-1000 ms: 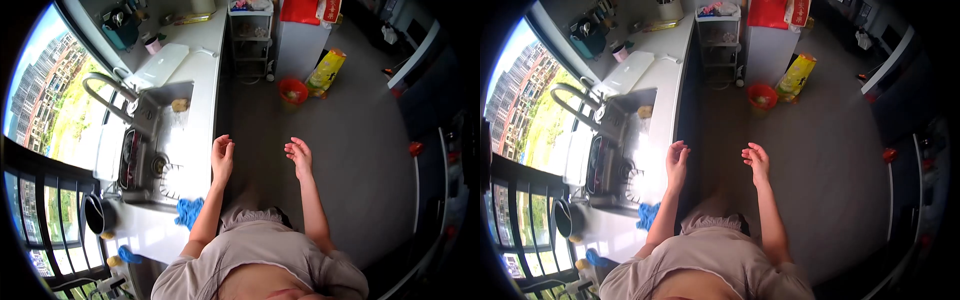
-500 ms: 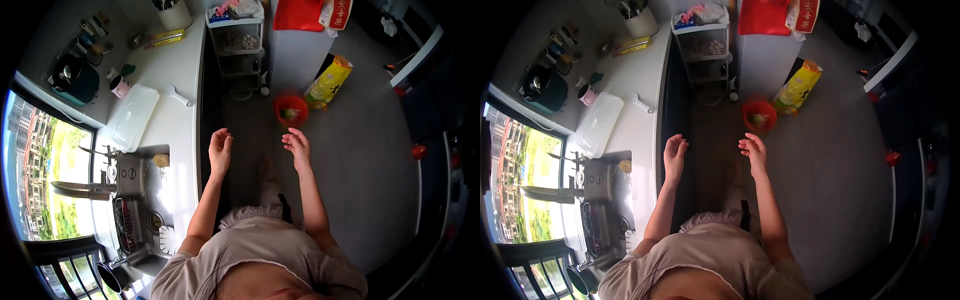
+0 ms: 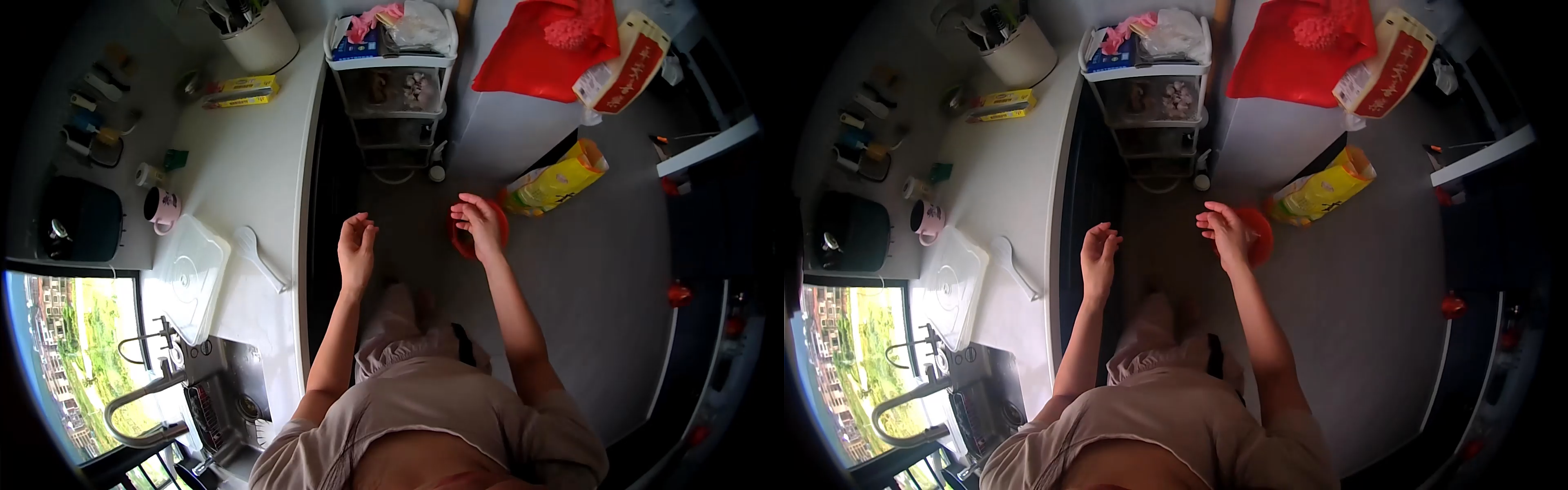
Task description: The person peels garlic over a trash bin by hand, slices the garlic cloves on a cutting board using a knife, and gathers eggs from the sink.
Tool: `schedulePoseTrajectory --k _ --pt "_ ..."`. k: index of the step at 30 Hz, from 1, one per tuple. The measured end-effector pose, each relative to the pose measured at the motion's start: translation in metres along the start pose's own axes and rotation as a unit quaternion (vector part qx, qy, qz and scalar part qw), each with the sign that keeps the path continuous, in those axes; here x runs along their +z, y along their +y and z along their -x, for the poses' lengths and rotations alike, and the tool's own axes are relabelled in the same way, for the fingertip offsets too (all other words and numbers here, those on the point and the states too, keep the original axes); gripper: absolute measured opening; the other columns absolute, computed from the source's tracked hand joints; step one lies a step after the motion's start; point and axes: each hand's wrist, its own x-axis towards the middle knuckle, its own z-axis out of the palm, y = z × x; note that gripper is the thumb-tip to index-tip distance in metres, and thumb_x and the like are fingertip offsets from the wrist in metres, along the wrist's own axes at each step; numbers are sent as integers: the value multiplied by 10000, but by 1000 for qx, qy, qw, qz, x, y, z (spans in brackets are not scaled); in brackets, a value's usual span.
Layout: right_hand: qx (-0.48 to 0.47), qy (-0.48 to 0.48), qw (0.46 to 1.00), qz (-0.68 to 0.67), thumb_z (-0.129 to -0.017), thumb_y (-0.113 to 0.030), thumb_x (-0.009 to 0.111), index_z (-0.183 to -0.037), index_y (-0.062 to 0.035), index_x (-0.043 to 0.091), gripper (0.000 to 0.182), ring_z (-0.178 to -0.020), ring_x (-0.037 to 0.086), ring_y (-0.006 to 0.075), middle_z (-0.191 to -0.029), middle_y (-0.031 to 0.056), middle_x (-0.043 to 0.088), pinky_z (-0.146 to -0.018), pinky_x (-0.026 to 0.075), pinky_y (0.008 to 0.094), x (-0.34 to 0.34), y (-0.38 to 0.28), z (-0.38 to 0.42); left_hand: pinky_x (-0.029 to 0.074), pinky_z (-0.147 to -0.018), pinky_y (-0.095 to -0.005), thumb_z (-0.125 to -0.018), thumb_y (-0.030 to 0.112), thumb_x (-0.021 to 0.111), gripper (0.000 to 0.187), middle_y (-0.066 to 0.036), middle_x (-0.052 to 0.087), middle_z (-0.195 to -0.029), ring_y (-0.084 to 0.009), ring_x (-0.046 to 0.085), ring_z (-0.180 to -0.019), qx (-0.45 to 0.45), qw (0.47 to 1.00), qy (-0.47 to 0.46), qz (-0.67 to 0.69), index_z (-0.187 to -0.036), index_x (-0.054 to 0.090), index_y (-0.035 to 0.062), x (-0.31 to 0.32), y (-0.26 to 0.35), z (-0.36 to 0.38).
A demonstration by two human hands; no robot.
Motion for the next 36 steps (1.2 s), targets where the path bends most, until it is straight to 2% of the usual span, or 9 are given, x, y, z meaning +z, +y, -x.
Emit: schedulePoseTrajectory --k 10,14,15,18,21,24,25,29,36 --pt "52 8 996 76 -994 -90 474 -1189 -70 608 237 -889 662 144 -1016 78 693 -727 513 271 46 -7 -220 485 -881 -259 -975 44 543 220 -45 596 -1021 -118 598 -952 -40 999 1 -4 -1188 541 -12 20 -26 -208" --pt "50 13 992 119 -977 -117 516 -1186 -58 602 234 -891 663 141 -1023 68 691 -709 510 273 51 9 -313 490 -877 -258 -973 43 547 222 -52 609 -1030 -121 605 -950 -68 997 14 -32 -1187 547 -15 22 -25 -254" --pt "42 21 989 138 -958 -138 559 -1158 -57 622 225 -885 670 187 -1023 96 693 -711 516 298 53 13 -336 492 -877 -258 -972 43 548 222 -54 612 -1031 -122 608 -949 -72 996 18 -38 -1186 549 -16 22 -28 -267" --pt "-105 -23 925 365 -915 -130 592 -1120 -67 653 223 -907 670 302 -1063 146 680 -754 529 364 36 58 -428 497 -880 -260 -975 47 547 222 -57 614 -1025 -126 611 -963 -96 994 39 -22 -1186 548 -20 20 -50 -286" --pt "-85 -49 824 559 -873 -128 588 -1097 -81 675 245 -998 627 405 -1125 197 646 -849 505 442 47 58 -486 489 -896 -261 -984 50 537 226 -55 607 -1018 -121 599 -978 -123 990 63 -13 -1197 530 -25 22 -68 -298" --pt "-148 -52 749 644 -834 -96 611 -1076 -54 667 252 -929 639 369 -1010 173 682 -797 494 479 43 89 -540 477 -900 -257 -986 47 534 226 -54 603 -1014 -118 592 -968 -143 986 79 -17 -1199 520 -28 25 -77 -295" --pt "-170 -32 701 692 -836 -106 595 -1047 -53 668 230 -936 638 380 -1002 177 681 -806 487 495 40 104 -551 473 -901 -255 -986 46 534 226 -54 602 -1013 -117 590 -964 -144 986 82 -21 -1199 517 -28 26 -81 -295" --pt "-300 -11 676 673 -880 -218 583 -1024 -72 680 227 -1001 627 395 -1049 176 681 -863 479 498 19 149 -588 469 -900 -255 -991 54 532 227 -58 601 -1023 -119 589 -965 -173 978 111 -22 -1201 511 -30 28 -94 -288" --pt "-303 -30 678 669 -871 -229 588 -1045 -64 679 256 -1035 612 401 -1079 188 671 -904 462 501 16 151 -601 472 -891 -255 -990 83 551 237 -52 602 -1032 -120 598 -979 -182 971 153 -18 -1205 524 -13 20 -105 -284"
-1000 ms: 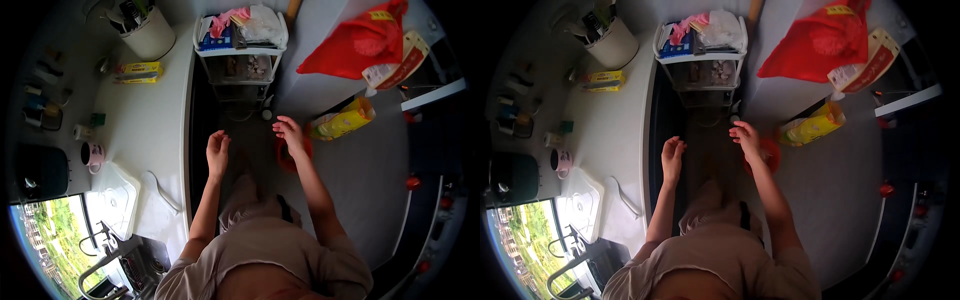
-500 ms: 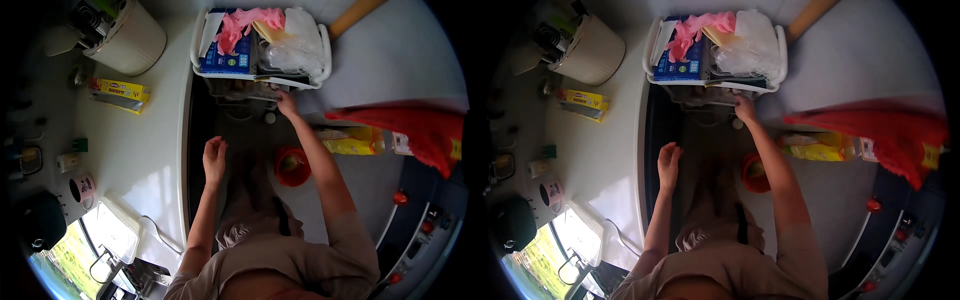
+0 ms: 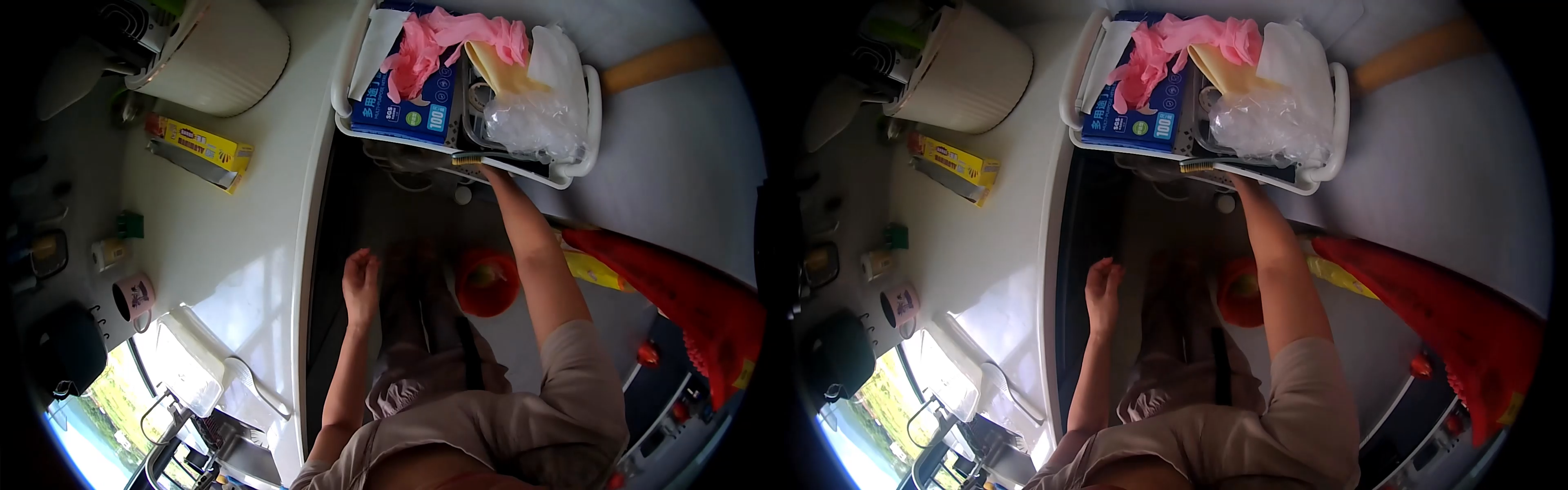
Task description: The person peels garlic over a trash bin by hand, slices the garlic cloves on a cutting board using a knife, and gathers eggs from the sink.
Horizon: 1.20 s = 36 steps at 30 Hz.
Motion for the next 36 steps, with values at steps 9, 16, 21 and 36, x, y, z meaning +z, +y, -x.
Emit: schedulePoseTrajectory --k 9,16,21,36 --pt "16 -22 999 -25 -859 -243 596 -1072 -54 678 296 -1078 592 408 -1119 205 658 -957 440 505 0 6 -5 481 -870 -262 -973 64 566 249 -75 614 -1063 -127 609 -969 8 998 -31 -45 -1209 531 -10 10 4 0" --pt "26 -31 999 -19 -868 -409 650 -1069 -110 690 362 -1048 624 373 -1095 144 687 -927 477 479 -30 -4 -1 492 -885 -271 -976 65 561 248 -82 607 -1069 -137 611 -983 11 997 -60 -40 -1211 531 -10 3 -3 11" --pt "37 -9 997 -66 -855 -468 668 -1088 -111 685 426 -1015 636 359 -1076 123 697 -894 493 460 -47 -14 -3 482 -894 -264 -984 71 554 243 -61 596 -1058 -135 608 -971 1 995 -79 -67 -1216 531 1 -7 1 17" --pt "302 0 653 -695 -934 -201 597 -1250 -31 539 364 -794 650 132 -1049 66 663 -708 450 244 -237 -106 232 509 -909 -284 -953 113 613 338 -115 657 -1157 -166 635 -1059 85 942 -291 -142 -1275 580 17 92 -15 71"
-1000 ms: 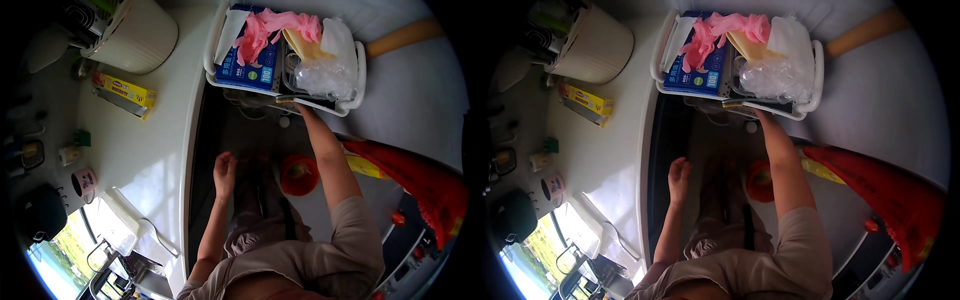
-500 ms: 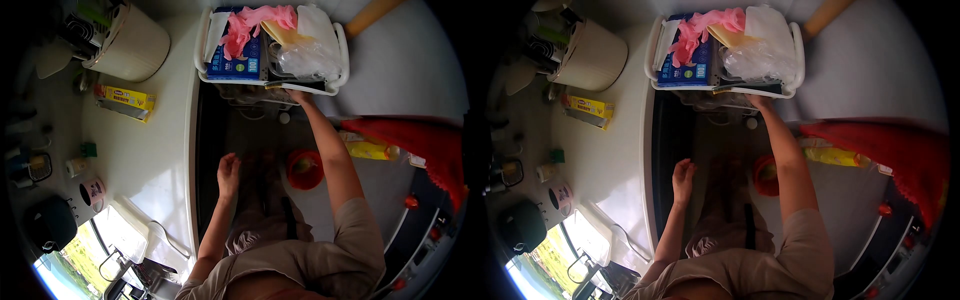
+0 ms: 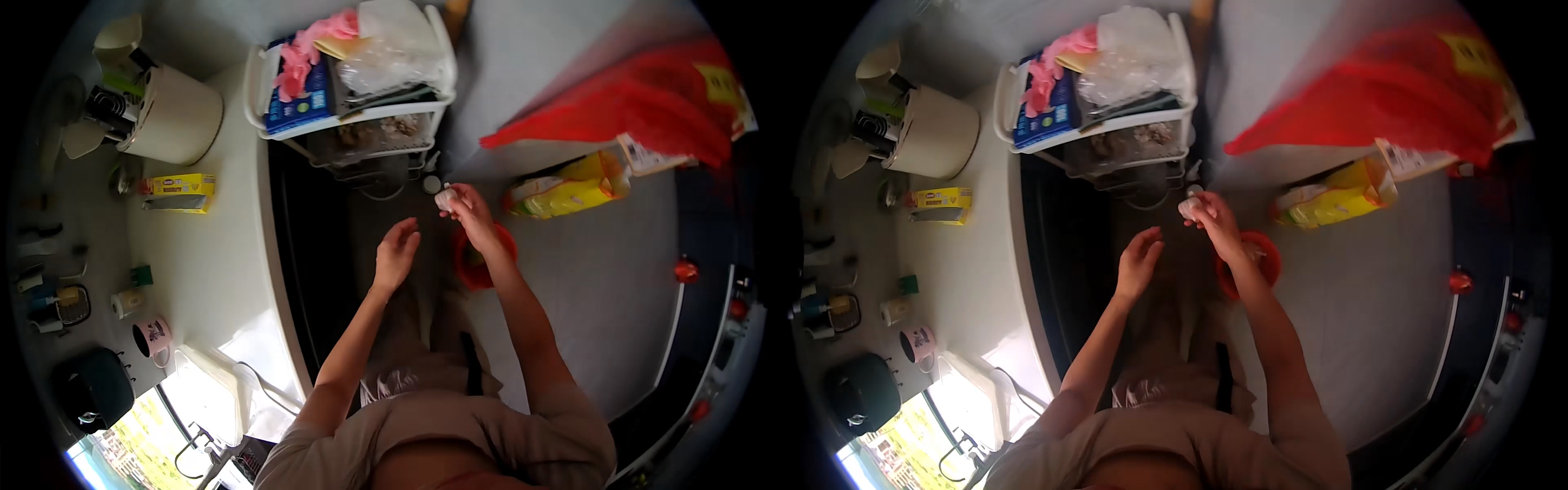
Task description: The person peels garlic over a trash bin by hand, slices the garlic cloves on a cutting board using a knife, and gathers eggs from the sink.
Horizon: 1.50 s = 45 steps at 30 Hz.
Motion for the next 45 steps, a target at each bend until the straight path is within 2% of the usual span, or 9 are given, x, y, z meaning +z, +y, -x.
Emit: schedulePoseTrajectory --k 5,9,12,18,22,28,33,38,45 --pt "30 6 999 -40 -943 -197 588 -1294 -34 552 388 -874 604 106 -1069 46 638 -742 461 244 -68 5 83 535 -917 -335 -903 138 689 513 -168 639 -1218 -211 645 -1096 79 992 -63 -70 -1359 504 -9 94 -14 24" --pt "12 10 999 -46 -960 -251 604 -1239 -41 604 350 -943 599 102 -1088 33 634 -745 491 242 -129 10 149 520 -934 -309 -898 115 705 520 -125 647 -1207 -184 640 -1090 38 992 -117 -17 -1355 499 -20 179 -5 67" --pt "-10 33 999 -32 -965 -298 616 -1199 -56 630 336 -969 605 101 -1089 35 640 -761 505 251 -185 26 190 542 -893 -303 -904 78 689 431 -118 647 -1181 -176 645 -1046 96 990 -96 33 -1296 549 -32 242 -42 97" --pt "44 34 994 -97 -972 -317 605 -1184 -53 637 340 -968 599 94 -1106 27 643 -780 495 252 -263 45 260 532 -881 -279 -905 77 691 412 -87 670 -1120 -135 636 -1022 10 981 -130 145 -1288 557 5 332 -86 151" --pt "76 33 993 -89 -977 -359 592 -1190 -49 636 379 -932 581 73 -1063 0 655 -779 462 250 -294 98 263 526 -850 -294 -934 133 673 332 -80 663 -1050 -144 624 -991 53 984 -130 -106 -1217 567 -6 344 -119 150" --pt "88 58 988 -112 -996 -399 553 -1072 -70 638 348 -900 563 57 -992 -33 643 -756 442 237 -306 216 232 515 -824 -290 -961 130 629 245 -70 656 -1008 -138 619 -936 25 992 -127 -8 -1160 551 10 349 -251 122" --pt "55 92 992 -66 -1044 -368 457 -1081 -67 623 346 -835 558 62 -958 -23 630 -723 446 235 -305 329 184 484 -834 -409 -994 212 538 256 -203 625 -1023 -337 615 -945 45 991 -56 -112 -1105 546 -18 346 -360 83" --pt "-33 127 991 -3 -1068 -293 402 -1078 -39 612 330 -774 550 72 -934 12 619 -699 460 250 -320 426 123 508 -772 -386 -1010 230 524 272 -185 653 -967 -288 643 -870 80 988 -57 -120 -1109 555 -21 341 -447 24" --pt "-72 -61 996 2 -944 -105 585 -1250 -11 575 320 -779 553 69 -950 -11 598 -699 460 228 -372 439 52 549 -754 -346 -1012 209 526 307 -170 701 -1041 -282 706 -909 149 978 -109 -98 -1252 562 23 325 -490 -49"
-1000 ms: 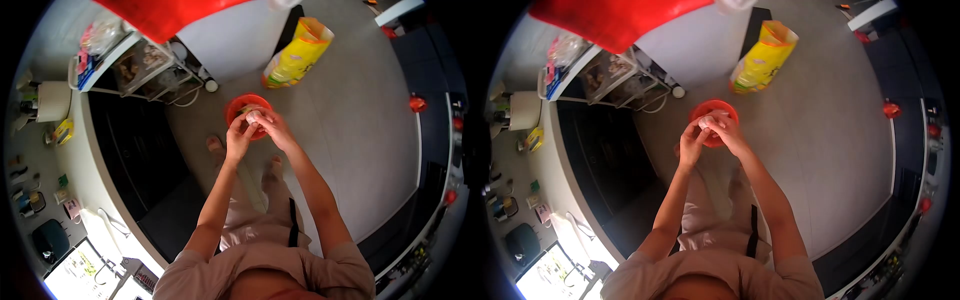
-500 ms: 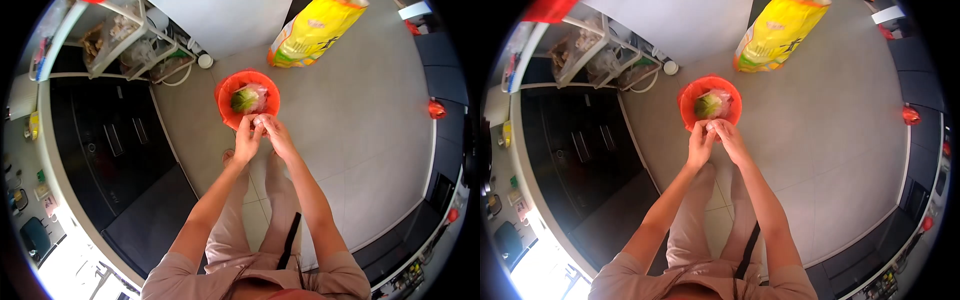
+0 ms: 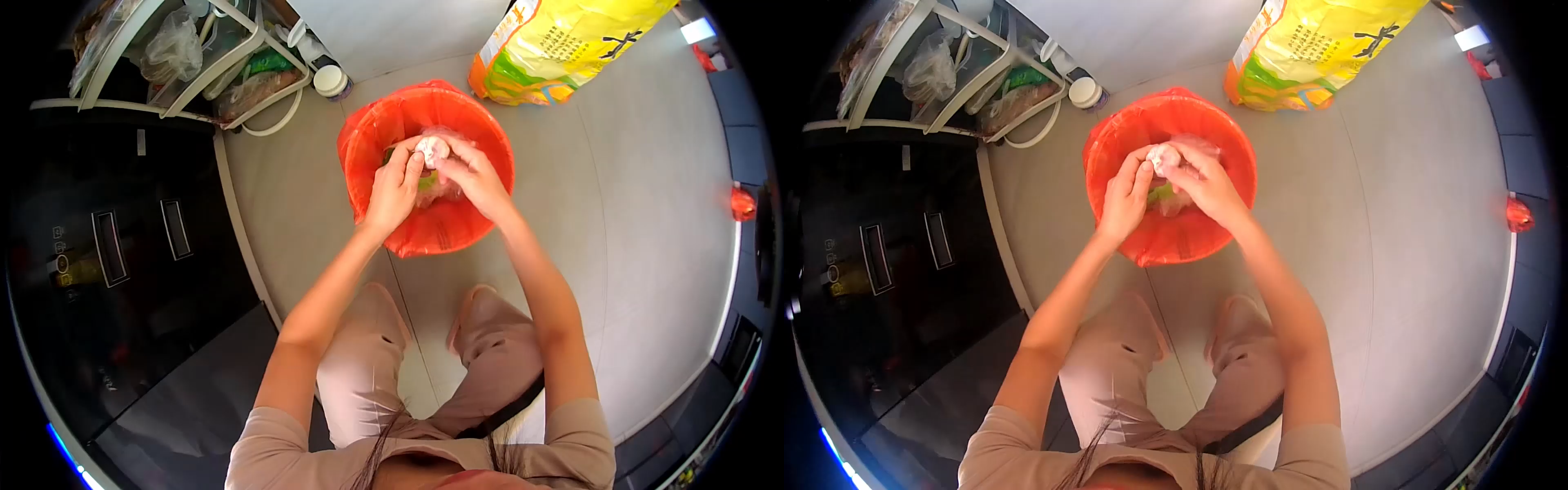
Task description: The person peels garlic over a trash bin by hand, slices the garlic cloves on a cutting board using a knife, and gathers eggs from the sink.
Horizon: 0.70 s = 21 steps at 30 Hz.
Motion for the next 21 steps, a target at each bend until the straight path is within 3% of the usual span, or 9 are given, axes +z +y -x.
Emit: schedulePoseTrajectory --k 3,4,6,11,14,21 --pt "-40 -41 998 23 -946 -104 600 -1311 -9 540 382 -843 567 76 -1066 6 607 -738 477 237 -17 6 -22 558 -772 -347 -979 174 568 319 -191 694 -1066 -309 701 -926 94 989 -6 -116 -1256 575 16 -10 1 -17" --pt "-56 -41 997 24 -950 -108 597 -1315 -10 536 383 -861 573 79 -1090 11 608 -743 482 238 -19 6 -26 545 -832 -313 -936 88 614 303 -149 703 -1092 -215 697 -970 136 983 27 -121 -1230 622 15 -9 -4 -22" --pt "-73 -48 995 49 -974 -118 569 -1331 -9 522 376 -938 587 94 -1147 28 613 -767 496 250 -22 7 -28 564 -826 -338 -895 83 649 296 -169 698 -1081 -266 697 -963 232 957 51 -168 -1182 643 8 -11 -6 -27" --pt "-72 -66 994 55 -996 -109 521 -1338 7 510 361 -880 583 105 -1077 32 606 -760 504 270 -22 -3 -16 592 -781 -354 -813 63 710 229 -153 706 -1046 -277 708 -914 363 901 82 -223 -1034 702 2 -6 -14 -26" --pt "-57 -73 994 58 -998 -105 517 -1331 18 511 356 -838 571 100 -1012 19 591 -737 497 265 -19 -2 -5 595 -699 -300 -807 23 706 215 -136 717 -1018 -227 721 -861 397 878 73 -256 -1021 712 13 -8 -6 -16" --pt "-57 -73 990 102 -1002 -102 510 -1276 12 536 298 -789 534 78 -937 -7 557 -705 474 242 -20 8 4 590 -657 -315 -779 19 713 95 -120 712 -976 -237 708 -785 408 872 62 -263 -865 671 14 -1 -14 -5"
